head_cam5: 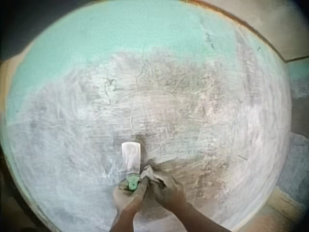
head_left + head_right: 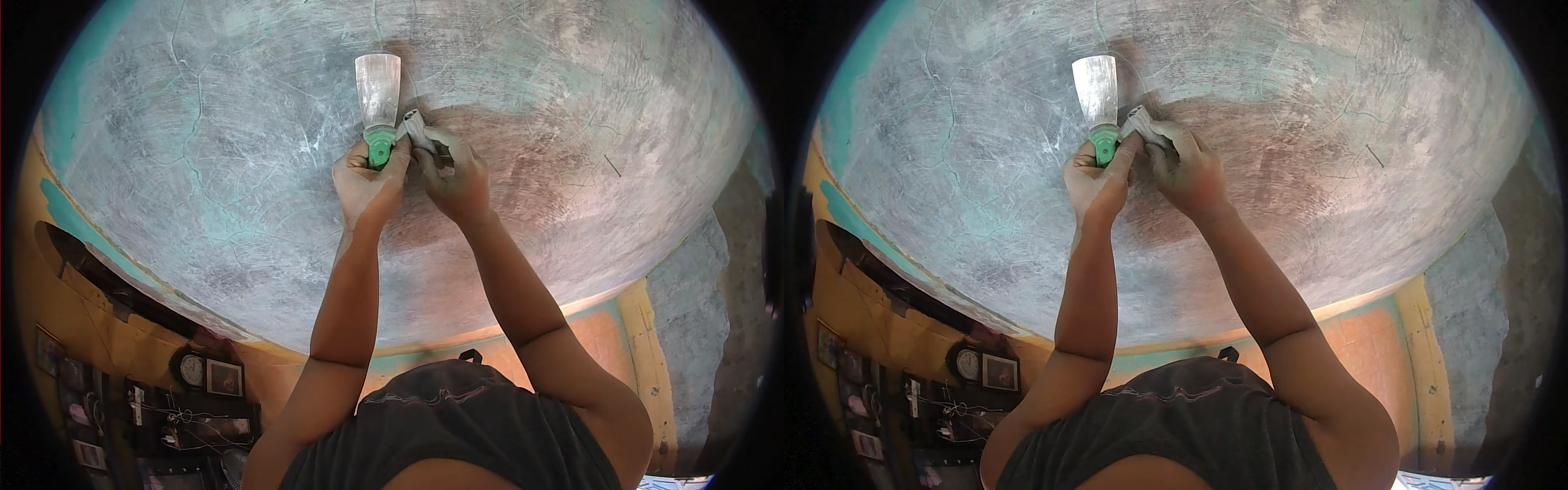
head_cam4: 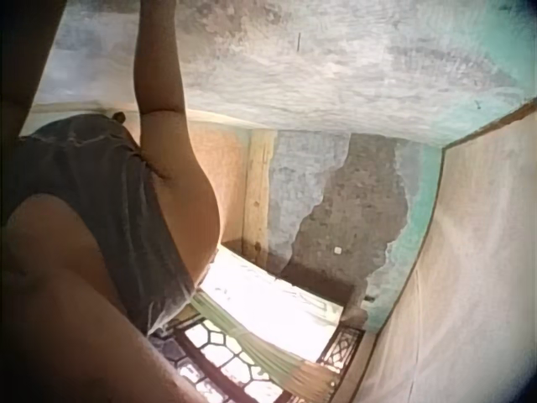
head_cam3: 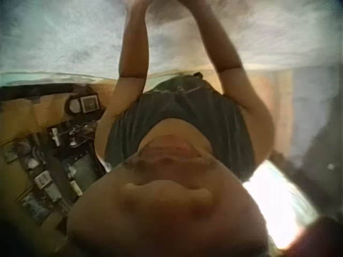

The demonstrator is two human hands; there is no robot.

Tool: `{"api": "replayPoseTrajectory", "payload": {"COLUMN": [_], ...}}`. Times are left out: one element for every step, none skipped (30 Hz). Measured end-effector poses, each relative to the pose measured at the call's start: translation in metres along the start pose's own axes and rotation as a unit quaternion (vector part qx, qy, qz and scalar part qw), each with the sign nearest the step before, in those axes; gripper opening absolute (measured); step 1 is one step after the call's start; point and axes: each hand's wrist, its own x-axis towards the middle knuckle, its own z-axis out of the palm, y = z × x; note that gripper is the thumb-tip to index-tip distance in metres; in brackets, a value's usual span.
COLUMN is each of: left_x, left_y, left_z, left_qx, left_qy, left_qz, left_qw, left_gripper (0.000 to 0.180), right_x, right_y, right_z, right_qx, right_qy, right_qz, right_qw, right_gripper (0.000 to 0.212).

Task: The person prepares a wall surface by scraping it with a scraper and sanding it with a sandpaper block.

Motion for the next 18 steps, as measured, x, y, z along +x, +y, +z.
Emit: {"api": "replayPoseTrajectory", "payload": {"left_x": [-0.001, -0.001, -0.001, 0.0, 0.0, 0.0, 0.0, 0.0, -0.001, -0.001, 0.0, 0.0, 0.0, 0.001, 0.003, 0.006, 0.008, 0.01], "left_y": [0.002, 0.003, 0.005, 0.007, 0.009, 0.012, 0.013, 0.013, 0.012, 0.011, 0.011, 0.01, 0.01, 0.009, 0.009, 0.008, 0.008, 0.008], "left_z": [0.002, 0.002, 0.002, 0.003, 0.004, 0.004, 0.004, 0.004, 0.005, 0.006, 0.004, 0.002, 0.0, 0.0, 0.0, 0.002, 0.004, 0.006], "left_qx": [0.01, 0.01, 0.023, 0.036, 0.036, 0.026, 0.016, 0.017, -0.025, -0.066, -0.066, -0.049, -0.032, -0.032, -0.014, 0.003, 0.003, -0.002], "left_qy": [-0.002, -0.002, -0.003, -0.005, -0.005, -0.018, -0.029, -0.029, -0.025, -0.021, -0.022, -0.044, -0.066, -0.066, -0.053, -0.041, -0.042, -0.018], "left_qz": [0.002, 0.002, -0.009, -0.02, -0.02, -0.029, -0.038, -0.038, -0.051, -0.064, -0.063, -0.066, -0.07, -0.069, -0.063, -0.058, -0.058, -0.037], "left_qw": [1.0, 1.0, 1.0, 0.999, 0.999, 0.999, 0.999, 0.999, 0.998, 0.996, 0.996, 0.996, 0.995, 0.995, 0.996, 0.997, 0.997, 0.999], "left_gripper": [0.005, 0.005, 0.006, 0.007, 0.007, 0.006, 0.006, 0.006, 0.006, 0.006, 0.006, 0.01, 0.013, 0.013, 0.013, 0.013, 0.013, 0.014], "right_x": [0.0, 0.0, 0.001, 0.002, 0.003, 0.003, 0.003, 0.003, 0.003, 0.004, 0.005, 0.006, 0.006, 0.007, 0.008, 0.01, 0.011, 0.011], "right_y": [-0.002, -0.003, -0.002, 0.0, 0.003, 0.004, 0.005, 0.005, 0.005, 0.005, 0.005, 0.004, 0.001, -0.002, -0.002, 0.0, 0.0, 0.001], "right_z": [-0.001, -0.001, 0.0, 0.001, 0.002, 0.002, 0.003, 0.003, 0.003, 0.002, 0.001, 0.0, 0.0, 0.0, 0.001, 0.002, 0.003, 0.003], "right_qx": [-0.012, -0.023, -0.023, -0.011, 0.001, 0.001, 0.001, 0.001, 0.001, -0.004, -0.009, -0.009, 0.012, 0.033, 0.033, 0.045, 0.056, 0.055], "right_qy": [0.003, 0.006, 0.006, 0.023, 0.039, 0.04, 0.04, 0.04, 0.041, 0.037, 0.033, 0.033, 0.022, 0.01, 0.01, 0.013, 0.015, 0.016], "right_qz": [-0.004, -0.008, -0.008, -0.036, -0.064, -0.065, -0.063, -0.062, -0.062, -0.066, -0.07, -0.071, -0.038, -0.005, -0.005, -0.016, -0.028, -0.028], "right_qw": [1.0, 1.0, 1.0, 0.999, 0.997, 0.997, 0.997, 0.997, 0.997, 0.997, 0.997, 0.997, 0.999, 0.999, 0.999, 0.999, 0.998, 0.998], "right_gripper": [0.031, 0.032, 0.032, 0.031, 0.031, 0.031, 0.03, 0.03, 0.03, 0.03, 0.031, 0.031, 0.03, 0.029, 0.029, 0.03, 0.031, 0.031]}}
